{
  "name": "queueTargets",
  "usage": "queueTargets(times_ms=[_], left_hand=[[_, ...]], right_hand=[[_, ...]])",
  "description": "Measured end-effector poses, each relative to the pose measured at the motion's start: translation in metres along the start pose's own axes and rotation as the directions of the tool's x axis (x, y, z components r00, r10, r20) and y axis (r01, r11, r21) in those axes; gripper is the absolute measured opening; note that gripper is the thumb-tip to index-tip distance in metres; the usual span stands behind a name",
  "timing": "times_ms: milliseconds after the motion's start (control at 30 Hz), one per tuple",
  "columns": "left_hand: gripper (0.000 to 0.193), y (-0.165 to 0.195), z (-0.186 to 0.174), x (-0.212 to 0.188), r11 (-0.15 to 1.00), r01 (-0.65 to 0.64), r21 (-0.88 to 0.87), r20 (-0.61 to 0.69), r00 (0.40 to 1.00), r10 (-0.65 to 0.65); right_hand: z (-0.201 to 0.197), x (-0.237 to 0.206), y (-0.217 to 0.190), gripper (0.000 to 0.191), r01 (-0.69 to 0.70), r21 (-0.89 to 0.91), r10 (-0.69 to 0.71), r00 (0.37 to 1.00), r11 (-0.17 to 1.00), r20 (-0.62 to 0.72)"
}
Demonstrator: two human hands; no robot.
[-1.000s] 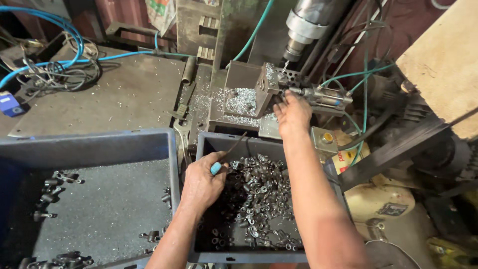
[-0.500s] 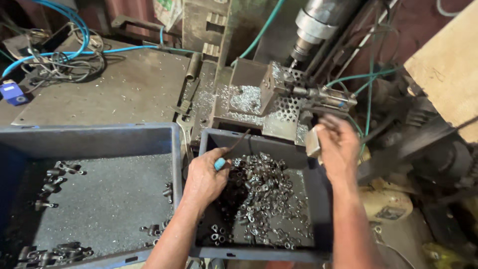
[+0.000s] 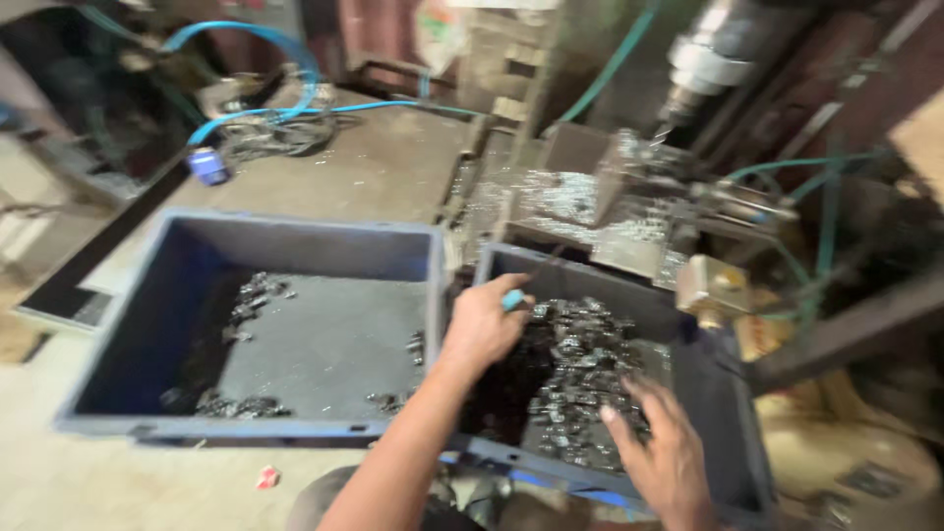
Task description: The person picks small black metal fittings one at a time from a bin, places each into the fixture of a top facing and chamfering machine, and operates the machine to chamfer the part. The finished part is then dropped into a second bin, and the cycle repeats continuously.
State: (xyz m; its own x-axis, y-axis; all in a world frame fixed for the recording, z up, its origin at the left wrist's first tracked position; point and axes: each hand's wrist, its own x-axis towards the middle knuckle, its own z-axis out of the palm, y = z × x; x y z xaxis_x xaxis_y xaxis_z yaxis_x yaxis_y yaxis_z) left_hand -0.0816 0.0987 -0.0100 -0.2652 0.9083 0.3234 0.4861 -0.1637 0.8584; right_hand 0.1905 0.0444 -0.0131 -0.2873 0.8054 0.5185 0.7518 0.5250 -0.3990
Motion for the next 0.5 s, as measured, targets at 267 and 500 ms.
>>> queueTargets(times_ms=[267,500], left_hand=[[0.031,-0.035,-0.065,0.011,0.992,-0.072,-0.104,-0.33,0.943,0.034],[0.042,-0.126,-0.185,0.025,0.746,-0.009,0.666,-0.147,0.979,0.143]], right_hand=[[0.03,-0.03,0.025,0.042,-0.132,0.004,0.132,0.989,0.991,-0.062],[0.058,-0.036,0.058,0.041,-0.2,0.149,0.21,0.976,0.968,-0.059]])
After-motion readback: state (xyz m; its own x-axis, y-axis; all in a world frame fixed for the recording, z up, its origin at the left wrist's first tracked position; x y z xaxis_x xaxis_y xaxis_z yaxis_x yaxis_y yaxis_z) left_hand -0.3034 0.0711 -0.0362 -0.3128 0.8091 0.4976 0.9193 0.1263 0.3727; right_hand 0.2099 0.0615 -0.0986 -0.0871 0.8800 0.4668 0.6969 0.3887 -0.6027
